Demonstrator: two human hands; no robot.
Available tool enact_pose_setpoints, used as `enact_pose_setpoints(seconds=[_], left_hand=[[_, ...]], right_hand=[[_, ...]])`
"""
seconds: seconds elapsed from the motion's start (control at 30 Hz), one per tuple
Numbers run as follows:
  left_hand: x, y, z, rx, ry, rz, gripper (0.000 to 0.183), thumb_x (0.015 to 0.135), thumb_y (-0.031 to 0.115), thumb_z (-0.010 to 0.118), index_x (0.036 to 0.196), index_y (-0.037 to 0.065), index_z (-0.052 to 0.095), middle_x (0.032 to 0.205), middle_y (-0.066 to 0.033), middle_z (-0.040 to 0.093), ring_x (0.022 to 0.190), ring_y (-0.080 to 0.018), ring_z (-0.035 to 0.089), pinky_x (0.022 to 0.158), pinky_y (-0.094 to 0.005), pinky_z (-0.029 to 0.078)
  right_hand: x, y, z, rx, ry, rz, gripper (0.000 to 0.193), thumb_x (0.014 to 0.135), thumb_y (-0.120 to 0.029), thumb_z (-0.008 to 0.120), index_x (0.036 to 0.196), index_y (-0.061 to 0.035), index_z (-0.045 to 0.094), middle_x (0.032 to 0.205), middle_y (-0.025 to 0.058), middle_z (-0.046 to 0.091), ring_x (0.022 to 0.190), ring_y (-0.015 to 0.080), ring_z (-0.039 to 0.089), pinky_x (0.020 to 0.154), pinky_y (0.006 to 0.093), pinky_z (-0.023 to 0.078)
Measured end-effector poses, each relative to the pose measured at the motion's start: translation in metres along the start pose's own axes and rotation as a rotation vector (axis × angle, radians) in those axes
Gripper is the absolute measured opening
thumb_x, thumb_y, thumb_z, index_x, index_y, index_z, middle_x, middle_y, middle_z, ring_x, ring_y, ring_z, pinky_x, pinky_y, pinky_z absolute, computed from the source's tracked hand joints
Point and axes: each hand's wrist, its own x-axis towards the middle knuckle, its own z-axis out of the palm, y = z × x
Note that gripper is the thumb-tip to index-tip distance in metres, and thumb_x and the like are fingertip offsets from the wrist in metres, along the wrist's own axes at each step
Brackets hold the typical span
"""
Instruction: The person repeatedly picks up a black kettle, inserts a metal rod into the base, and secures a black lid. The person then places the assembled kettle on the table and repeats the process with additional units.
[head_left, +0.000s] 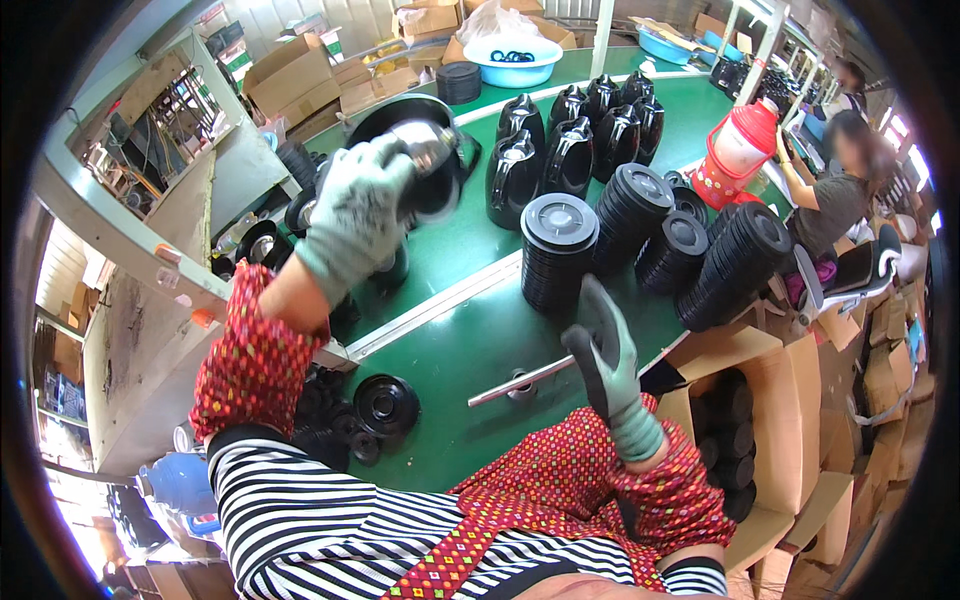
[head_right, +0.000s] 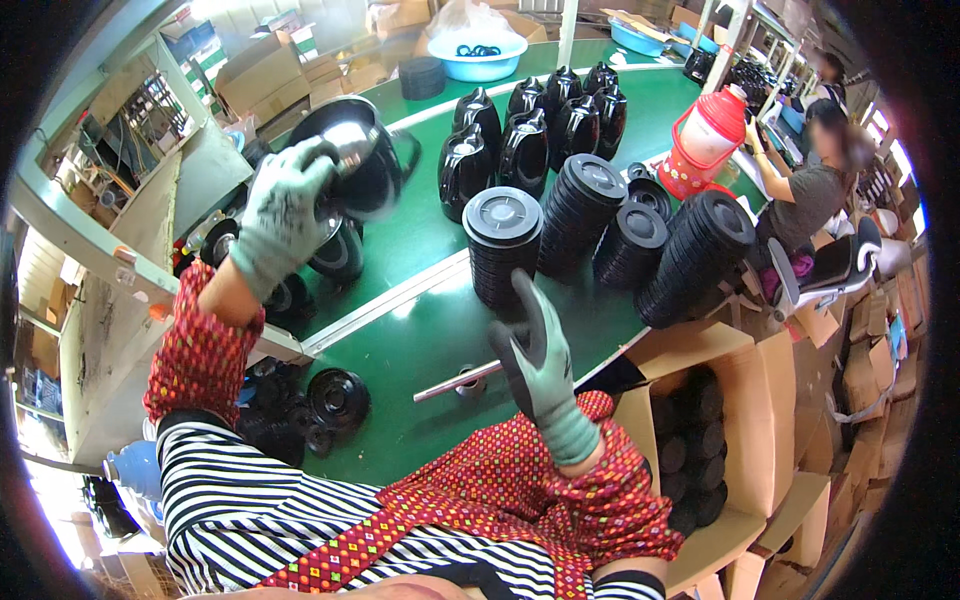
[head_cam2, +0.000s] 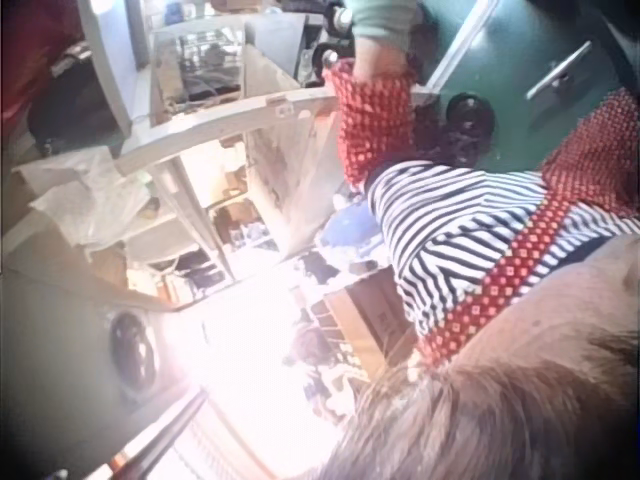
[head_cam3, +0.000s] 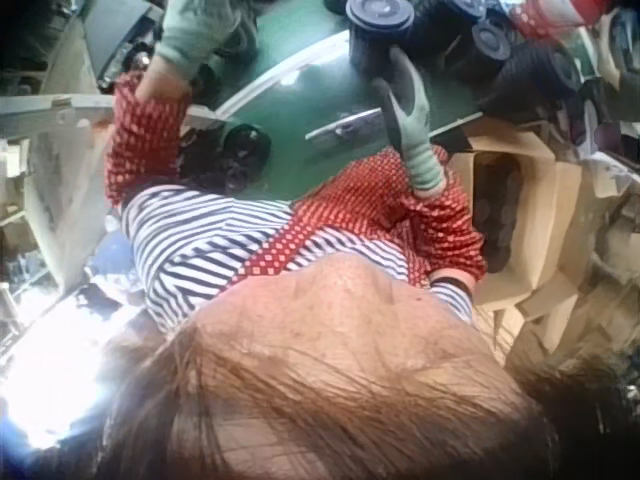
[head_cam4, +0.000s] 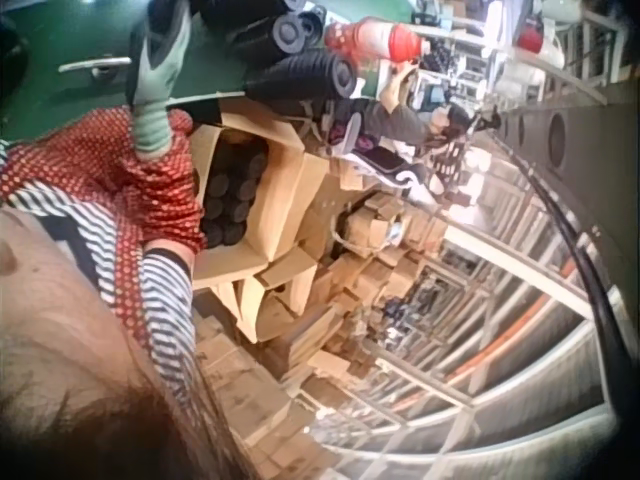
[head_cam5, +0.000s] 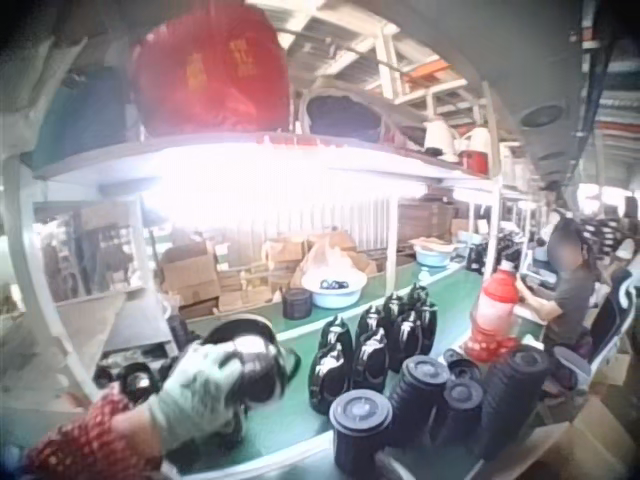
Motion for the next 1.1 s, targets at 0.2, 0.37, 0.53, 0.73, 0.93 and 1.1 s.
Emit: enact_pose_setpoints(seconds=[0.2, 0.37, 0.53, 0.73, 0.93, 1.1], left_hand=[[-0.047, 0.1, -0.069, -0.194, -0.265, 0.385, 0.031, 0.078, 0.015, 0.073, 0.108, 0.004, 0.07, 0.13, -0.0179, 0.061, 0.108, -0.0327, 0.061, 0.093, -0.0481, 0.047], [-0.078, 0.135, -0.066, -0.457, -0.112, 0.561, 0.049, 0.077, 0.026, 0.079, 0.12, 0.005, 0.07, 0.138, -0.0197, 0.057, 0.121, -0.0349, 0.057, 0.104, -0.0508, 0.045], [-0.15, 0.123, 0.038, -1.264, -0.057, -0.476, 0.071, 0.095, 0.016, 0.07, 0.158, 0.005, 0.04, 0.156, -0.022, 0.042, 0.143, -0.0352, 0.045, 0.118, -0.046, 0.038], [-0.179, 0.192, 0.087, -2.19, -0.495, -0.359, 0.088, 0.091, 0.031, 0.082, 0.161, 0.0, 0.036, 0.16, -0.0143, 0.046, 0.143, -0.0247, 0.048, 0.121, -0.0413, 0.038], [-0.172, 0.203, 0.079, -2.034, -0.37, -0.601, 0.069, 0.08, 0.02, 0.088, 0.14, 0.002, 0.059, 0.136, -0.014, 0.067, 0.124, -0.0246, 0.065, 0.106, -0.0399, 0.052], [-0.197, 0.171, 0.084, -1.692, -0.316, -0.506, 0.07, 0.078, 0.024, 0.09, 0.139, 0.003, 0.06, 0.135, -0.0134, 0.067, 0.123, -0.0251, 0.065, 0.106, -0.0395, 0.052]], right_hand=[[0.024, -0.093, 0.005, 0.218, -0.181, 0.339, 0.078, 0.095, -0.041, 0.076, 0.156, -0.0046, 0.043, 0.121, 0.0126, 0.063, 0.085, 0.0122, 0.065, 0.066, 0.0256, 0.054], [-0.024, -0.091, -0.023, 0.398, -0.256, 0.545, 0.063, 0.096, -0.044, 0.077, 0.141, -0.0045, 0.058, 0.109, 0.0034, 0.071, 0.078, 0.0074, 0.066, 0.058, 0.0214, 0.051], [-0.083, -0.08, -0.069, 0.487, -0.116, 0.504, 0.064, 0.099, -0.039, 0.072, 0.144, 0.0029, 0.055, 0.131, 0.0091, 0.067, 0.118, 0.0169, 0.064, 0.104, 0.0329, 0.051], [-0.096, -0.066, -0.071, 0.509, -0.177, 0.58, 0.075, 0.094, -0.042, 0.077, 0.149, 0.0033, 0.051, 0.138, 0.01, 0.064, 0.121, 0.0182, 0.062, 0.106, 0.0342, 0.049], [-0.01, -0.038, -0.036, -0.113, -0.436, 0.289, 0.075, 0.097, -0.054, 0.069, 0.147, 0.0009, 0.055, 0.139, 0.0162, 0.064, 0.128, 0.0268, 0.06, 0.111, 0.0389, 0.044], [0.122, 0.013, 0.008, -1.145, -0.195, -0.222, 0.081, 0.09, -0.073, 0.061, 0.154, -0.0238, 0.052, 0.163, 0.0295, 0.035, 0.152, 0.0482, 0.028, 0.122, 0.0602, 0.022]])
